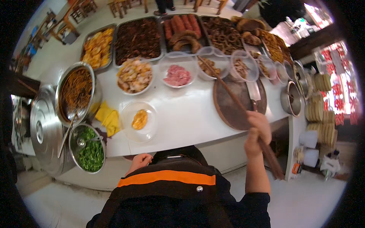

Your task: The person assembles a mixed dish in a clear plastic bowl using chopsticks and a ladle. They add various cooked meats, vegetables, and sauces from multiple containers, then pour broth from a large pot into the bowl.

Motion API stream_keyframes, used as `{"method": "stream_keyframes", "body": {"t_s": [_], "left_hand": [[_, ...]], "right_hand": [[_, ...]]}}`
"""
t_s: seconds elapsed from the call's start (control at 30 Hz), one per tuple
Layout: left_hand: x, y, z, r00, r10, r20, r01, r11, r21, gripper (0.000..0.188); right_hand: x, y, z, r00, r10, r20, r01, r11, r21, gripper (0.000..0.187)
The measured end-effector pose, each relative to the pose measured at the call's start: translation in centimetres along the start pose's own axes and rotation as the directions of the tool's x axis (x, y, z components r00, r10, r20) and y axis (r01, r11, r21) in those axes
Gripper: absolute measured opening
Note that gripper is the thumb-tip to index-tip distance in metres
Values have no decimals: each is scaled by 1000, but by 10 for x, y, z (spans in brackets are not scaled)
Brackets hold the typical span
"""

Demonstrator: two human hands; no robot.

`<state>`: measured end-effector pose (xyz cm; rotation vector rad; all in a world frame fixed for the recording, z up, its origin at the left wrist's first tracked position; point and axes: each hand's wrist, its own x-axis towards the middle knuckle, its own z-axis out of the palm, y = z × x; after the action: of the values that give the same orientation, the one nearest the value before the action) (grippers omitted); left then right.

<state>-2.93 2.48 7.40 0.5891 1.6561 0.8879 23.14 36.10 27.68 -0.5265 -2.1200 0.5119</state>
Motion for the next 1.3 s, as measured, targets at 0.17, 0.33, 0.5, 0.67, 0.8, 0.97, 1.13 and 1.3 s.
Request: {"method": "stream_keyframes", "body": {"t_s": [0.17,0.33,0.5,0.67,0.8,0.97,1.13,1.3], "left_hand": [[26,51,32,971,196,139,-208,975,81,22],[69,130,102,923,224,312,-183,971,-155,30],[128,203,220,906,103,411,189,770,-610,32],[182,220,296,980,8,200,144,666,-732,25],[219,231,304,993,-119,-6,92,799,-594,23],[256,241,312,979,-169,-116,118,927,-356,30],[261,242,310,990,-124,-62,101,953,-284,39],[259,236,302,996,-81,42,88,976,-199,39]], "right_hand": [[-21,2,-23,937,-174,304,193,980,-36,26],[-52,48,-43,843,-285,457,278,957,83,36],[-53,120,-48,694,-442,569,358,897,260,31],[-62,177,-70,663,-492,565,389,870,302,32],[-69,217,-112,649,-418,636,453,884,120,35],[-99,238,-140,584,-267,767,425,905,-9,29],[-136,221,-145,739,-214,638,294,956,-21,24],[-168,189,-185,850,18,526,50,992,-115,27]]}}
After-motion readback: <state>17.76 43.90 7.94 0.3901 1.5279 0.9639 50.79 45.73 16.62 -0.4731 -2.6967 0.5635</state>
